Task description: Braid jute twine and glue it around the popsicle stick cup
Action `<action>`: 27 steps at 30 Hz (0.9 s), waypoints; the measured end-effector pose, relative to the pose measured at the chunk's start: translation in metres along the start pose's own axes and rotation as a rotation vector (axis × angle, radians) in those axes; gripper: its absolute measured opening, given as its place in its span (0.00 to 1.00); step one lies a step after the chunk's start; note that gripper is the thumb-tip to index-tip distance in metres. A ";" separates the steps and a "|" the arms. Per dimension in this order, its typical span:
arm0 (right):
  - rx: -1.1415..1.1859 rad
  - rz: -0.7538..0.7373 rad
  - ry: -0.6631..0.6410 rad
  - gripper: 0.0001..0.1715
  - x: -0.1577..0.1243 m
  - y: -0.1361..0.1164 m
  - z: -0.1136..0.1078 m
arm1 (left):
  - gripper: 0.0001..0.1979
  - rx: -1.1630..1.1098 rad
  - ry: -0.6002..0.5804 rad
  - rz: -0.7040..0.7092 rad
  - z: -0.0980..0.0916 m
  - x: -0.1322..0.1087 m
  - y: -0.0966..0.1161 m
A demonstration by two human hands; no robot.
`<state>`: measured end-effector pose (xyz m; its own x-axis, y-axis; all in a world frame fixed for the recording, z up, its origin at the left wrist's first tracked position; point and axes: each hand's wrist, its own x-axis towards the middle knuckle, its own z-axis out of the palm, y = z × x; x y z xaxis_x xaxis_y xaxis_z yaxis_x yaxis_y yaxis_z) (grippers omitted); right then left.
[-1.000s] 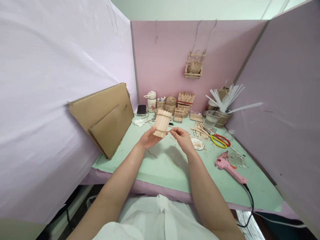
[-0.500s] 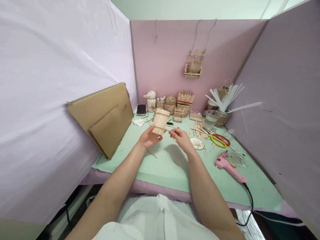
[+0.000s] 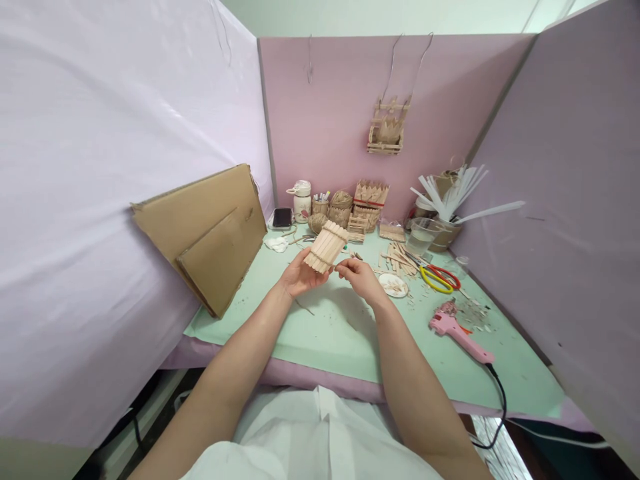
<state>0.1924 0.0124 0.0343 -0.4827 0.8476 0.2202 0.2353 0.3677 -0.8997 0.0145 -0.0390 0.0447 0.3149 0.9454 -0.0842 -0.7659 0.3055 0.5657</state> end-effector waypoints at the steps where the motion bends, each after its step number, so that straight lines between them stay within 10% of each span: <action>1: -0.006 -0.006 -0.007 0.14 0.000 0.000 0.000 | 0.23 -0.004 0.007 -0.022 0.000 0.000 0.000; 27: 0.077 0.080 -0.127 0.21 0.001 0.007 0.000 | 0.23 -0.259 0.096 -0.144 0.002 -0.001 0.004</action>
<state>0.1935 0.0155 0.0278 -0.5688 0.8162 0.1016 0.2142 0.2663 -0.9398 0.0123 -0.0393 0.0492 0.3855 0.8931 -0.2319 -0.8387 0.4440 0.3154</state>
